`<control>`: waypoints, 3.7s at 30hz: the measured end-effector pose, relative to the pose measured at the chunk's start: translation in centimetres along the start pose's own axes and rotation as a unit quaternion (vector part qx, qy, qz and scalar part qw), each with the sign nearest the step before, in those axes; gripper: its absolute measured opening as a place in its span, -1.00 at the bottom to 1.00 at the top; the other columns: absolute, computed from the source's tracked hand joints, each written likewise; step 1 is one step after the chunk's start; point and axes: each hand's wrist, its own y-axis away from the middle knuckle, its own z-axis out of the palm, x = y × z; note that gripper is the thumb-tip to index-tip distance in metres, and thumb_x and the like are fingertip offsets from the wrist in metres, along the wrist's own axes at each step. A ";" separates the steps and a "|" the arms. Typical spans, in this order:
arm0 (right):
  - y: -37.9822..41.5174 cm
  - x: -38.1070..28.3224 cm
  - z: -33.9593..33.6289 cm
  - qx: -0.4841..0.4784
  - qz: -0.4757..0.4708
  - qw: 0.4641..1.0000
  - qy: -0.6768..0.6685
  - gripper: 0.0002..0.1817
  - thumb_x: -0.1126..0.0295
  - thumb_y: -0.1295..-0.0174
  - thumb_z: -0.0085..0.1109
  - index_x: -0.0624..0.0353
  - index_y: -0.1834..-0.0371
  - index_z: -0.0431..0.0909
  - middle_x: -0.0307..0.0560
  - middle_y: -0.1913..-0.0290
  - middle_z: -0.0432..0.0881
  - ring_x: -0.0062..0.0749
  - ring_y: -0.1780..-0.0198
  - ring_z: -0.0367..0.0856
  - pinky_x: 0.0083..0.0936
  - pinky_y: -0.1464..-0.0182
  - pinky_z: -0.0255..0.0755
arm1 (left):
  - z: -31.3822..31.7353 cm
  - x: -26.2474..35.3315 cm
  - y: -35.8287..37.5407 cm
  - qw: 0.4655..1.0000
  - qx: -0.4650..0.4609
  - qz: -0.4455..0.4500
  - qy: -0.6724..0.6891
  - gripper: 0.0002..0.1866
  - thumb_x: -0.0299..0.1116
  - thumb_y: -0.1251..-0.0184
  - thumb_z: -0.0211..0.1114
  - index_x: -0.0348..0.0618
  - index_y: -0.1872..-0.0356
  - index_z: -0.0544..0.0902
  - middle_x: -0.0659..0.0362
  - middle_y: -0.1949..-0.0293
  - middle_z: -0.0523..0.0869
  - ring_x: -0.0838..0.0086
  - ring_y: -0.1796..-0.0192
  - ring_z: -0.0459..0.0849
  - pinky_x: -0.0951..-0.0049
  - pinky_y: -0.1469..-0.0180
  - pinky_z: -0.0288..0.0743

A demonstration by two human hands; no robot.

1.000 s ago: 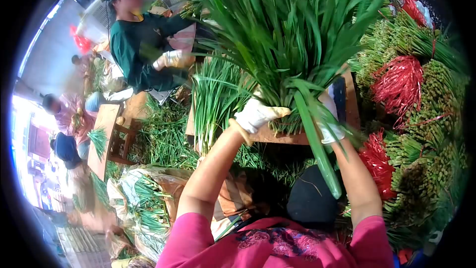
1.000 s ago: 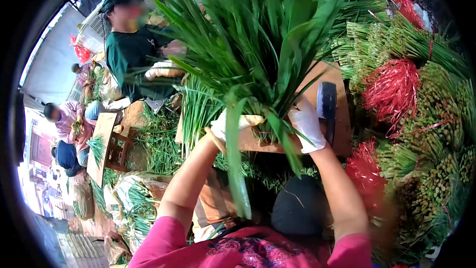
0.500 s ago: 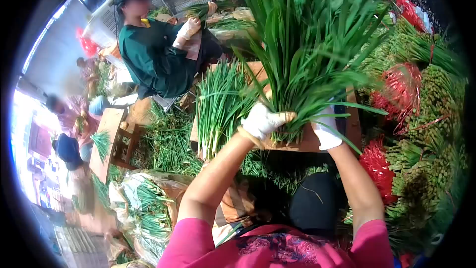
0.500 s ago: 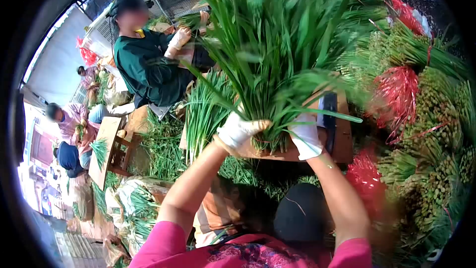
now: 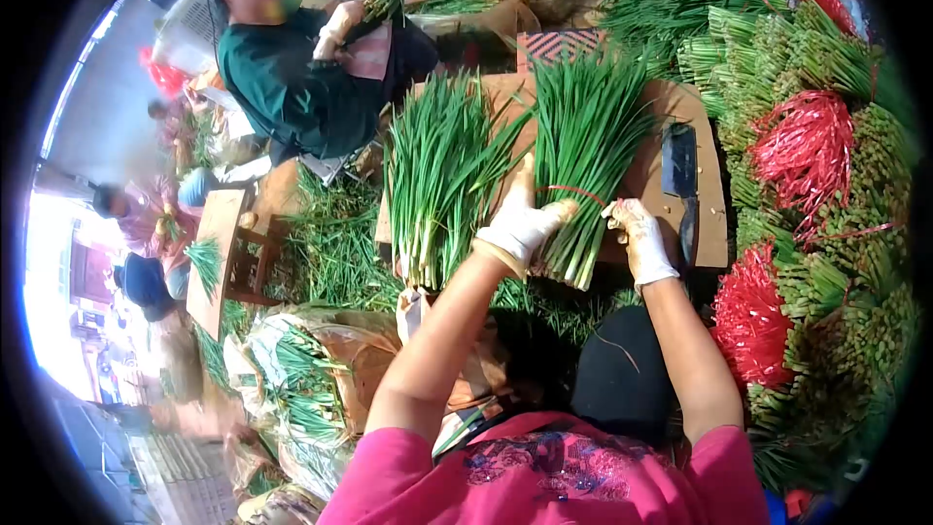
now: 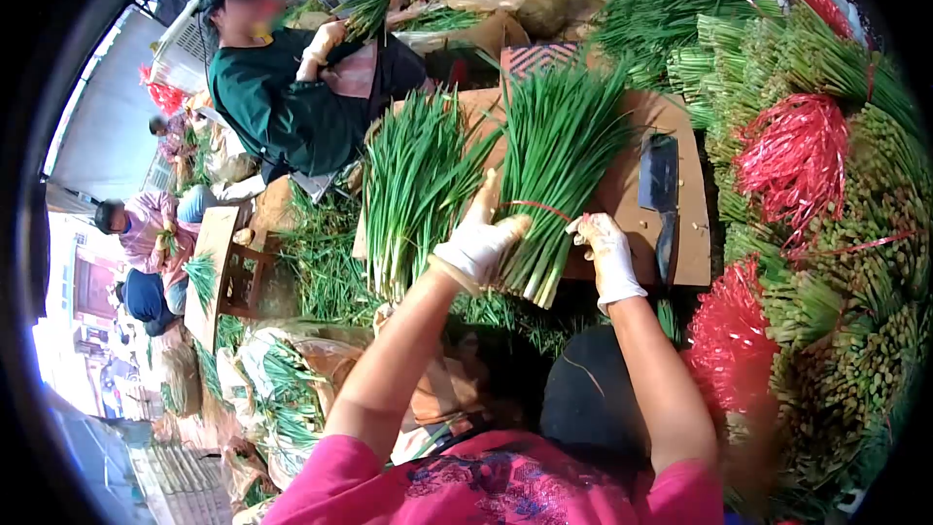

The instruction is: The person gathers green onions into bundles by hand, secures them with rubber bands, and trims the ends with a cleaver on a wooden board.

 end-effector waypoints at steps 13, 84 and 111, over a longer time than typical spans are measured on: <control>0.8 -2.4 0.7 -0.024 -0.066 0.998 -0.004 -0.89 0.35 -0.31 0.04 0.08 0.34 0.50 -0.29 0.28 0.65 -0.73 0.37 0.47 -0.78 0.34 0.24 | -5.7 -3.5 0.0 0.997 0.057 0.019 -0.037 -0.56 -0.56 -0.25 0.24 -0.11 -0.18 0.47 0.18 0.04 0.61 0.53 0.07 0.54 0.49 -0.05 0.45; 2.2 -5.9 2.8 -0.181 -0.104 0.850 0.484 -0.67 0.09 -0.12 0.13 0.14 0.49 0.64 -0.12 0.44 0.68 -0.23 0.43 0.67 -0.38 0.33 0.49 | 1.6 3.3 -1.8 0.836 -0.039 -0.102 -0.538 0.26 0.04 0.35 0.55 -0.24 -0.43 0.02 -0.15 -0.27 0.37 0.10 -0.22 0.48 0.30 -0.25 0.38; 0.7 1.0 8.2 -0.145 0.002 0.921 -0.360 -0.86 0.36 -0.36 0.04 0.20 0.19 0.50 -0.32 0.32 0.52 -0.67 0.38 0.47 -0.72 0.37 0.38 | 0.1 0.5 -1.9 0.841 0.017 -0.087 -0.534 0.12 -0.18 0.13 0.50 0.05 -0.46 -0.06 -0.16 -0.25 0.35 0.01 -0.11 0.54 0.18 -0.09 0.49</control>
